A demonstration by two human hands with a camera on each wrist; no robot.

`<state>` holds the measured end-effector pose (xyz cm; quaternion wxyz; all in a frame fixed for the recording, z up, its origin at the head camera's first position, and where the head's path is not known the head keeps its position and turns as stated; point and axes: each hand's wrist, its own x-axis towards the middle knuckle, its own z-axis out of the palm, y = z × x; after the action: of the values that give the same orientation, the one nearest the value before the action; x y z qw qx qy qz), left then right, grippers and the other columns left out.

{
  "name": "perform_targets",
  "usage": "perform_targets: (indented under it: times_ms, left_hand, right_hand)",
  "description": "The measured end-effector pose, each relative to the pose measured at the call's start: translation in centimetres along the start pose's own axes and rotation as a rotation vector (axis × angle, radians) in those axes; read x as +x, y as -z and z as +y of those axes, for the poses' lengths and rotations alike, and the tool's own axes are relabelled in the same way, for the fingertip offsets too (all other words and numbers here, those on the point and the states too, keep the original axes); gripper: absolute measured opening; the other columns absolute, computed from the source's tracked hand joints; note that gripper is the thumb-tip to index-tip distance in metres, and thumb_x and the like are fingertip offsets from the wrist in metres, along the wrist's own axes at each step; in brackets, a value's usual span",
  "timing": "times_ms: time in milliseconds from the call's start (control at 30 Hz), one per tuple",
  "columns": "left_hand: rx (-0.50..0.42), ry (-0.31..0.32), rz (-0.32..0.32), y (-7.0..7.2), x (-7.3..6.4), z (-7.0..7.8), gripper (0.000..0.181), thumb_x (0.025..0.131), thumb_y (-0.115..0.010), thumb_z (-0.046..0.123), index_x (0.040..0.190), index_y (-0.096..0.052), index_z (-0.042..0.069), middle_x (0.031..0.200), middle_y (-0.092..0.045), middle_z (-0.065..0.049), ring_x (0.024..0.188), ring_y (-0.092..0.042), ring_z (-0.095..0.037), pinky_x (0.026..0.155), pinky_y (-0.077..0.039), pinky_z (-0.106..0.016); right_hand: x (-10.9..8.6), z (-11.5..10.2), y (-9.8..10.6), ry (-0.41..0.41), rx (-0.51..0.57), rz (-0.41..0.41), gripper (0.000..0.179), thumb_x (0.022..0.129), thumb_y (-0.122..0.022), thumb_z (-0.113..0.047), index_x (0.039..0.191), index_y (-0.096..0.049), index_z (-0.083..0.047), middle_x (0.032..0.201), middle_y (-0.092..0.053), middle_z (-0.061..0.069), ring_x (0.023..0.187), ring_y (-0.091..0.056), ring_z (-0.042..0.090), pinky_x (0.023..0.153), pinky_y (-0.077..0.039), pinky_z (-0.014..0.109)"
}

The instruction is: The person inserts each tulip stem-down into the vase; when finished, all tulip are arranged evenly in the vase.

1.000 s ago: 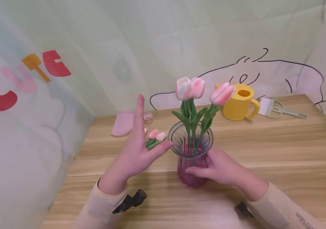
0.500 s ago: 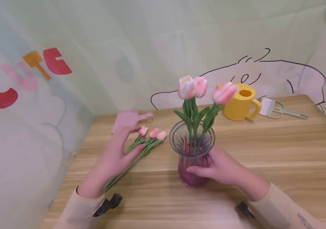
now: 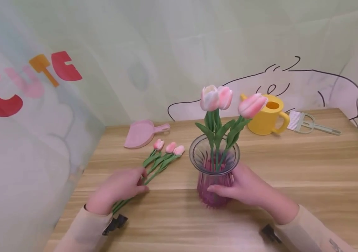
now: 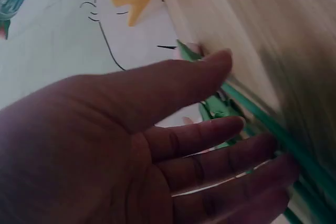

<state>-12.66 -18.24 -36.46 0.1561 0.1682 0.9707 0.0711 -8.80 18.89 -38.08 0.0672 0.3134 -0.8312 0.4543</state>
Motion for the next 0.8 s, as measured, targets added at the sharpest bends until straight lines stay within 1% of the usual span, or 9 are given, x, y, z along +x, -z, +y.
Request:
perform_targets:
  times_ms: [67,167,300,367,467,533,633,700,800]
  left_hand:
    - [0.021,0.001,-0.023,-0.7,0.3,0.0,0.025,0.091,-0.079,0.032,0.098,-0.064,0.014,0.076,-0.058,0.004,0.067,-0.054,-0.015,0.064,-0.048,-0.036]
    - [0.034,-0.025,-0.046,-1.3,0.6,0.3,0.015,0.092,-0.075,0.022,0.091,-0.062,0.014,0.076,-0.058,0.003,0.068,-0.054,-0.016,0.066,-0.050,-0.039]
    - [0.024,-0.065,-0.065,-1.8,0.7,0.8,0.013,0.089,-0.071,0.012,0.086,-0.058,0.014,0.074,-0.056,0.001,0.066,-0.053,-0.018,0.063,-0.048,-0.039]
    - [-0.011,-0.082,-0.058,-1.5,0.6,0.8,0.012,0.089,-0.068,0.009,0.088,-0.057,0.014,0.072,-0.055,0.001,0.063,-0.051,-0.017,0.060,-0.046,-0.036]
    - [-0.076,-0.143,-0.017,-0.5,0.3,0.8,0.010,0.092,-0.065,0.008,0.094,-0.058,0.015,0.071,-0.055,0.004,0.061,-0.051,-0.013,0.058,-0.044,-0.032]
    - [-0.152,-0.196,0.022,0.6,-0.3,0.8,0.010,0.095,-0.063,0.007,0.100,-0.060,0.015,0.072,-0.058,0.005,0.060,-0.053,-0.010,0.057,-0.045,-0.030]
    - [-0.303,-0.277,0.120,2.5,-1.5,1.4,0.010,0.099,-0.064,0.008,0.107,-0.061,0.015,0.080,-0.063,0.006,0.064,-0.061,-0.006,0.058,-0.051,-0.027]
    - [-0.426,-0.330,0.217,3.5,-2.5,2.4,0.012,0.100,-0.066,0.009,0.108,-0.061,0.016,0.084,-0.066,0.006,0.067,-0.065,-0.006,0.057,-0.054,-0.027]
    - [-0.625,-0.432,0.387,4.8,-3.7,4.5,0.015,0.099,-0.068,0.004,0.108,-0.061,0.014,0.087,-0.068,0.001,0.071,-0.068,-0.009,0.057,-0.059,-0.029]
  right_hand:
    - [-0.1,0.1,0.0,0.003,0.000,0.003,0.071,0.081,-0.089,-0.014,0.140,-0.051,-0.017,0.130,-0.066,-0.002,0.119,-0.063,0.012,0.106,-0.049,0.028]
    - [0.0,0.2,0.0,0.010,0.000,0.005,0.071,0.081,-0.089,-0.014,0.141,-0.051,-0.016,0.130,-0.066,-0.002,0.119,-0.063,0.014,0.107,-0.049,0.029]
    - [-0.1,0.3,0.0,-0.011,0.010,-0.007,0.070,0.082,-0.088,-0.016,0.141,-0.050,-0.018,0.131,-0.066,-0.003,0.120,-0.063,0.013,0.108,-0.048,0.031]
    - [0.0,0.3,0.0,-0.018,0.011,-0.010,0.070,0.083,-0.088,-0.017,0.141,-0.050,-0.019,0.131,-0.066,-0.004,0.121,-0.062,0.012,0.109,-0.048,0.032]
    - [0.2,0.4,0.0,0.003,0.015,-0.002,0.072,0.082,-0.089,-0.017,0.142,-0.049,-0.019,0.131,-0.066,-0.004,0.121,-0.062,0.013,0.109,-0.047,0.031]
    - [0.4,0.4,-0.1,0.028,0.017,0.008,0.074,0.080,-0.090,-0.017,0.143,-0.049,-0.019,0.131,-0.066,-0.003,0.121,-0.063,0.014,0.109,-0.047,0.029]
    - [0.6,0.3,0.0,0.047,0.027,0.012,0.075,0.080,-0.091,-0.016,0.143,-0.049,-0.020,0.131,-0.065,-0.003,0.120,-0.063,0.015,0.109,-0.046,0.027]
    - [0.5,0.3,0.1,0.029,0.021,0.003,0.073,0.081,-0.090,-0.017,0.141,-0.050,-0.020,0.130,-0.066,-0.005,0.120,-0.063,0.013,0.108,-0.046,0.026]
    - [0.1,0.2,0.2,0.002,0.006,-0.010,0.069,0.082,-0.089,-0.019,0.140,-0.051,-0.019,0.128,-0.066,-0.006,0.120,-0.062,0.012,0.108,-0.047,0.028]
